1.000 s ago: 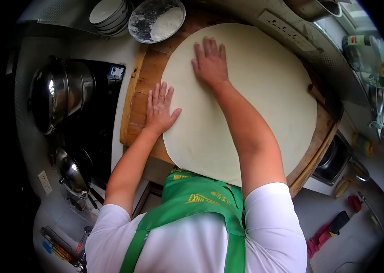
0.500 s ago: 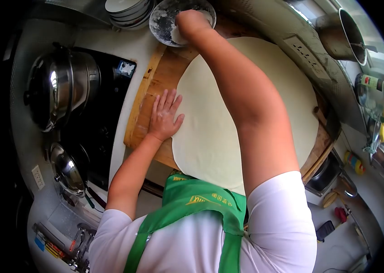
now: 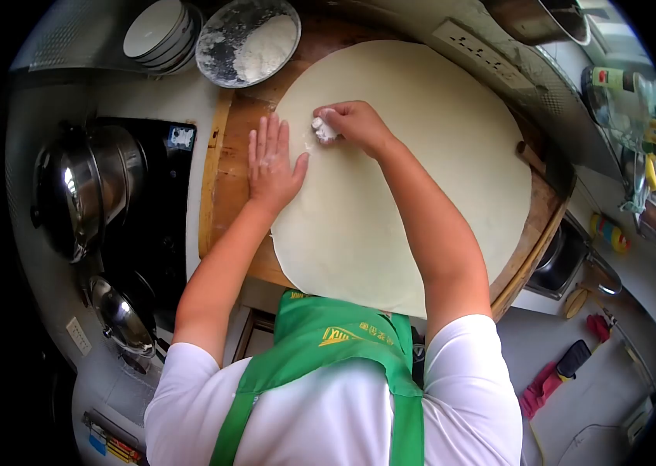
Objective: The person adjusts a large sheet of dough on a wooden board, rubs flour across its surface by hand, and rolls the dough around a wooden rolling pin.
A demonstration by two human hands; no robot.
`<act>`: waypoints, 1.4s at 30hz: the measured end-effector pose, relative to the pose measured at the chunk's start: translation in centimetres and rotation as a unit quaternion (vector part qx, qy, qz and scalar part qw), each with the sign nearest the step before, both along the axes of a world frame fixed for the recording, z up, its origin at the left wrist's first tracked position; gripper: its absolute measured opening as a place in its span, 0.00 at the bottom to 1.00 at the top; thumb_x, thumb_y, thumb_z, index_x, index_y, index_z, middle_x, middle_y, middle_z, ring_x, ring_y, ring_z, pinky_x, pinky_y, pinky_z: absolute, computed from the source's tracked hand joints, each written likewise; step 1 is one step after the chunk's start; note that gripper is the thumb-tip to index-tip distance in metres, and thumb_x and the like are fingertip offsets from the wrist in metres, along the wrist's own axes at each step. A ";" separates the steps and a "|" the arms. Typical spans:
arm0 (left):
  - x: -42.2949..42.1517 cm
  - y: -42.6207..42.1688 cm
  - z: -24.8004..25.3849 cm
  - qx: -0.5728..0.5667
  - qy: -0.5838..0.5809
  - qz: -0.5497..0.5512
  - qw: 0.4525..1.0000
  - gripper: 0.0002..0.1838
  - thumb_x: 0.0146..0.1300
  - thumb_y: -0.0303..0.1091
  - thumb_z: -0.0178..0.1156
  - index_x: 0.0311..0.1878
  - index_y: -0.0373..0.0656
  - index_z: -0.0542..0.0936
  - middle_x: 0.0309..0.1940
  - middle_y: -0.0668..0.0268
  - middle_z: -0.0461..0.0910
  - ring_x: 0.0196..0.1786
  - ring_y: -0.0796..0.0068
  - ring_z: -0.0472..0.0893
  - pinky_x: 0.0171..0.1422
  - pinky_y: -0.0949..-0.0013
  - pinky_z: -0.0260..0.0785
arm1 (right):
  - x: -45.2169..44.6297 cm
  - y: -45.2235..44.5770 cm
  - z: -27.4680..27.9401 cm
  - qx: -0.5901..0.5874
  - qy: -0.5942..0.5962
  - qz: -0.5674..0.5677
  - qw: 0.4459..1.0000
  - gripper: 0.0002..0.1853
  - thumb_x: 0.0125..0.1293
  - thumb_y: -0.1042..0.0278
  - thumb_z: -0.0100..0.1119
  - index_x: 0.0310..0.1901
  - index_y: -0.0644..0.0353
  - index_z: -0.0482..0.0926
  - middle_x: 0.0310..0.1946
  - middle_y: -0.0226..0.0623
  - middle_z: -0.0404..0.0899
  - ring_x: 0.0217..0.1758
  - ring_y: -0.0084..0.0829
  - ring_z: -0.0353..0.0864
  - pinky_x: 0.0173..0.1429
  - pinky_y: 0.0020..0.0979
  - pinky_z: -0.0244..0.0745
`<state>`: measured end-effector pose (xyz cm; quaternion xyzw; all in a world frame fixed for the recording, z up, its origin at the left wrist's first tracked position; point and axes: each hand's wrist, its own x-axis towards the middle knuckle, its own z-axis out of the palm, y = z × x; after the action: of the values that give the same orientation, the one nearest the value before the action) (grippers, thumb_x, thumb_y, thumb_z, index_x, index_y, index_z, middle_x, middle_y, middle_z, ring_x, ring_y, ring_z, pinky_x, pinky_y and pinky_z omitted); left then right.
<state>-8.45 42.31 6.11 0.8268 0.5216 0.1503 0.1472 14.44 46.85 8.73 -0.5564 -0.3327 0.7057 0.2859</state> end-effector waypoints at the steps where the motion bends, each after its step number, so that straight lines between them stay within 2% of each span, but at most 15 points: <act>1: 2.0 0.7 -0.5 -0.041 0.015 -0.017 0.999 0.42 0.70 0.48 0.60 0.79 0.30 0.62 0.84 0.45 0.56 0.87 0.44 0.50 0.90 0.44 0.38 | 1.1 0.0 -0.5 -0.009 0.011 -0.081 0.997 0.19 0.82 0.64 0.57 0.62 0.70 0.83 0.48 0.38 0.88 0.47 0.29 0.88 0.57 0.34 0.87; 2: 3.8 1.2 -1.5 -0.015 0.030 -0.021 0.999 0.47 0.71 0.54 0.59 0.81 0.28 0.58 0.85 0.44 0.53 0.88 0.46 0.48 0.90 0.46 0.35 | 2.8 0.4 -1.4 0.009 0.007 -0.131 0.991 0.20 0.82 0.65 0.54 0.65 0.71 0.80 0.52 0.42 0.86 0.52 0.33 0.88 0.61 0.36 0.88; 7: 13.0 5.5 -2.2 0.019 0.043 -0.039 0.998 0.46 0.72 0.53 0.57 0.81 0.29 0.57 0.84 0.44 0.53 0.88 0.47 0.48 0.90 0.45 0.36 | 11.8 -0.4 -0.9 0.068 -0.002 -0.304 0.950 0.21 0.82 0.73 0.48 0.69 0.75 0.72 0.62 0.47 0.80 0.60 0.39 0.84 0.67 0.38 0.87; 13: 24.5 6.5 -1.5 0.079 0.086 -0.214 0.970 0.40 0.76 0.55 0.50 0.83 0.42 0.59 0.85 0.56 0.56 0.87 0.51 0.51 0.88 0.38 0.38 | 22.7 -9.1 -2.0 0.063 -0.032 -0.507 0.859 0.21 0.81 0.78 0.46 0.70 0.77 0.70 0.65 0.52 0.76 0.64 0.47 0.83 0.68 0.41 0.87; 15: 27.9 3.0 -1.0 0.070 0.093 -0.256 0.960 0.39 0.76 0.56 0.48 0.83 0.44 0.61 0.86 0.58 0.55 0.87 0.51 0.50 0.87 0.36 0.37 | 25.6 -14.4 -1.9 0.073 -0.022 -0.572 0.817 0.20 0.80 0.78 0.47 0.68 0.77 0.70 0.64 0.52 0.77 0.63 0.47 0.84 0.68 0.43 0.88; 18: 30.2 -5.1 -0.8 0.024 0.053 -0.429 0.901 0.38 0.77 0.57 0.48 0.83 0.45 0.63 0.86 0.58 0.55 0.88 0.51 0.47 0.89 0.37 0.33 | 28.1 -23.7 -2.5 0.068 -0.063 -0.661 0.745 0.20 0.79 0.81 0.47 0.69 0.75 0.69 0.64 0.53 0.77 0.63 0.45 0.84 0.67 0.44 0.88; 21: 28.5 -14.0 -1.2 -0.022 0.041 -0.549 0.835 0.38 0.76 0.58 0.50 0.83 0.49 0.64 0.87 0.60 0.54 0.89 0.51 0.47 0.90 0.38 0.31 | 27.4 -33.6 -3.4 0.069 -0.061 -0.731 0.676 0.22 0.78 0.82 0.46 0.71 0.73 0.67 0.64 0.53 0.77 0.63 0.45 0.84 0.67 0.44 0.87; 24: 23.3 -18.2 -2.2 -0.050 0.001 -0.568 0.822 0.37 0.75 0.57 0.53 0.83 0.54 0.65 0.86 0.60 0.55 0.89 0.50 0.48 0.90 0.39 0.35 | 22.5 -41.6 -3.6 0.030 -0.015 -0.753 0.657 0.24 0.77 0.84 0.45 0.73 0.71 0.65 0.65 0.52 0.77 0.63 0.45 0.84 0.68 0.43 0.86; 27: 16.6 -16.5 -1.1 -0.049 0.048 -0.450 0.891 0.35 0.74 0.56 0.55 0.82 0.60 0.68 0.86 0.59 0.56 0.88 0.49 0.50 0.89 0.40 0.39 | 14.4 -44.5 -2.6 -0.001 0.027 -0.722 0.691 0.25 0.74 0.86 0.45 0.72 0.71 0.66 0.65 0.51 0.77 0.64 0.43 0.83 0.70 0.43 0.85; 31: 7.6 -11.4 -1.1 0.002 0.150 -0.272 0.951 0.36 0.73 0.53 0.56 0.82 0.58 0.67 0.86 0.53 0.54 0.87 0.42 0.50 0.89 0.39 0.38 | 3.9 -41.6 -2.1 -0.039 0.123 -0.623 0.771 0.24 0.73 0.86 0.50 0.69 0.67 0.71 0.62 0.47 0.81 0.63 0.39 0.85 0.71 0.40 0.84; 32: 5.6 -10.8 -1.7 0.018 0.125 -0.213 0.969 0.37 0.73 0.52 0.56 0.83 0.56 0.65 0.86 0.49 0.53 0.87 0.40 0.48 0.89 0.39 0.37 | 1.5 -40.3 -2.4 -0.051 0.135 -0.585 0.798 0.24 0.72 0.86 0.51 0.69 0.67 0.72 0.62 0.45 0.82 0.62 0.37 0.85 0.71 0.38 0.83; 35: 2.5 -11.3 -2.3 0.022 0.170 -0.156 0.973 0.41 0.72 0.53 0.57 0.85 0.50 0.60 0.86 0.43 0.48 0.87 0.37 0.45 0.89 0.40 0.33 | -4.1 -37.8 -2.5 -0.036 0.153 -0.492 0.856 0.20 0.71 0.85 0.53 0.63 0.68 0.78 0.56 0.41 0.86 0.57 0.30 0.87 0.66 0.31 0.83; 38: 2.2 -16.4 -3.1 0.014 0.138 -0.115 0.984 0.46 0.71 0.56 0.58 0.85 0.41 0.57 0.86 0.40 0.45 0.88 0.36 0.42 0.89 0.39 0.30 | -6.1 -38.6 -3.6 0.006 0.157 -0.420 0.894 0.20 0.70 0.85 0.54 0.61 0.69 0.80 0.54 0.40 0.87 0.55 0.27 0.87 0.64 0.28 0.83; 39: 2.3 -19.0 -2.4 -0.020 0.148 -0.161 0.976 0.50 0.71 0.60 0.58 0.84 0.35 0.55 0.86 0.37 0.43 0.88 0.36 0.39 0.89 0.38 0.26 | -5.7 -39.9 -3.8 0.005 0.143 -0.445 0.884 0.19 0.70 0.85 0.54 0.62 0.69 0.80 0.54 0.40 0.87 0.54 0.27 0.87 0.63 0.29 0.83; 42: 2.0 -26.6 -1.5 -0.034 0.204 -0.299 0.932 0.50 0.72 0.63 0.54 0.85 0.38 0.54 0.87 0.41 0.42 0.89 0.40 0.37 0.89 0.41 0.24 | -2.0 -45.1 -3.2 -0.023 0.115 -0.536 0.836 0.17 0.75 0.83 0.55 0.63 0.69 0.79 0.54 0.41 0.87 0.54 0.29 0.88 0.60 0.31 0.85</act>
<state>-6.46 15.67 4.63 0.9517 0.2743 -0.0909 0.1037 12.41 1.72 5.55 -0.5692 0.0689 0.5084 0.6425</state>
